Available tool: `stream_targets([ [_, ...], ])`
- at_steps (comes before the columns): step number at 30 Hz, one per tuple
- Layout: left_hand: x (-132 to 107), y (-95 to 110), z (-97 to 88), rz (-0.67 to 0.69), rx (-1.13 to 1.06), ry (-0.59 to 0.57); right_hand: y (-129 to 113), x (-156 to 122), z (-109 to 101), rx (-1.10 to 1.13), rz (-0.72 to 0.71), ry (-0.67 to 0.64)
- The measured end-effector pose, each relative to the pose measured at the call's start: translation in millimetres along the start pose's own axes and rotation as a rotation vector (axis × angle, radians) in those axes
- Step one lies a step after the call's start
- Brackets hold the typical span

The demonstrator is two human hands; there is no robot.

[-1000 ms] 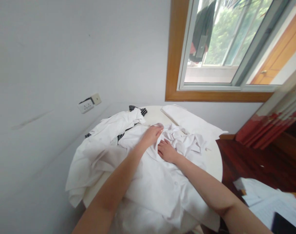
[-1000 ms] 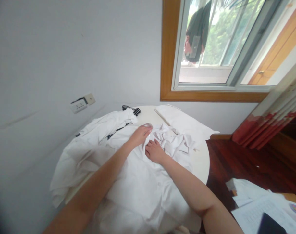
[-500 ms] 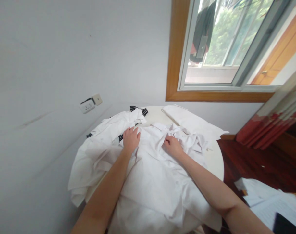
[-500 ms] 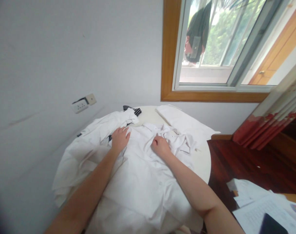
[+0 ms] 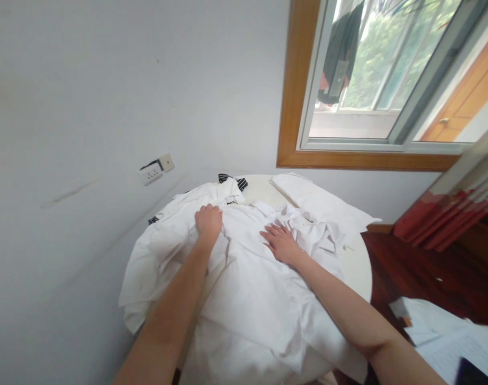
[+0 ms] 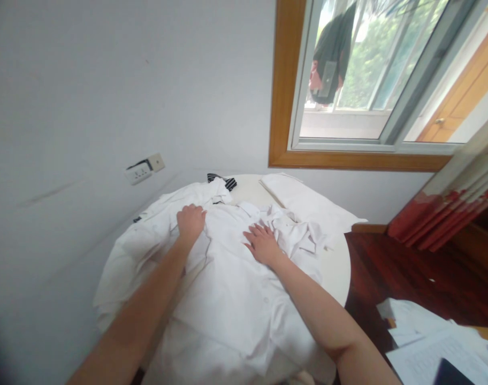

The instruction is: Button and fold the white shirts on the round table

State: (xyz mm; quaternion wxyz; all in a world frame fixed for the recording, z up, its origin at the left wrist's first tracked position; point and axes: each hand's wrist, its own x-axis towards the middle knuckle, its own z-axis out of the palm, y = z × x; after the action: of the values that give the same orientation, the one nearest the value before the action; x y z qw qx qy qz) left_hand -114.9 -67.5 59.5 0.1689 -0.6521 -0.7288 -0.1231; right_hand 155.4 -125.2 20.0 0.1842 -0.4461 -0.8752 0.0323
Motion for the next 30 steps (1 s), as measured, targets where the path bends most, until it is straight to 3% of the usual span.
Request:
stream_targets([
  [5, 6.3, 3.0, -9.3, 0.081, 0.016, -0.003, 9.1, 5.6, 7.9, 0.082, 0.072, 0.012],
  [8, -4.2, 19.7, -14.9, 0.13, -0.038, 0.008, 11.3, 8.3, 6.8, 0.196, 0.097, 0.049],
  [10, -15.3, 35.0, -15.3, 0.231, -0.128, -0.03, 12.7, 9.4, 6.1, 0.264, 0.121, 0.089],
  [13, -34.9, 52.4, -5.9, 0.396, -0.274, -0.145, 16.8, 11.0, 6.0, 0.322, 0.198, 0.156],
  [18, -63.4, 47.6, 19.1, 0.402, -0.252, -0.248, 22.5, 13.2, 6.1, 0.351, 0.304, 0.162],
  [22, -78.6, 32.5, 17.2, 0.44, -0.204, -0.3, 18.4, 11.3, 7.5, 0.309, 0.135, 0.122],
  [26, -94.6, 25.1, -0.8, 0.433, -0.157, -0.322, 13.8, 7.5, 11.1, 0.246, -0.066, 0.068],
  [30, -94.6, 30.9, -23.5, 0.369, -0.12, -0.418, 12.3, 4.1, 11.4, 0.201, -0.134, 0.016],
])
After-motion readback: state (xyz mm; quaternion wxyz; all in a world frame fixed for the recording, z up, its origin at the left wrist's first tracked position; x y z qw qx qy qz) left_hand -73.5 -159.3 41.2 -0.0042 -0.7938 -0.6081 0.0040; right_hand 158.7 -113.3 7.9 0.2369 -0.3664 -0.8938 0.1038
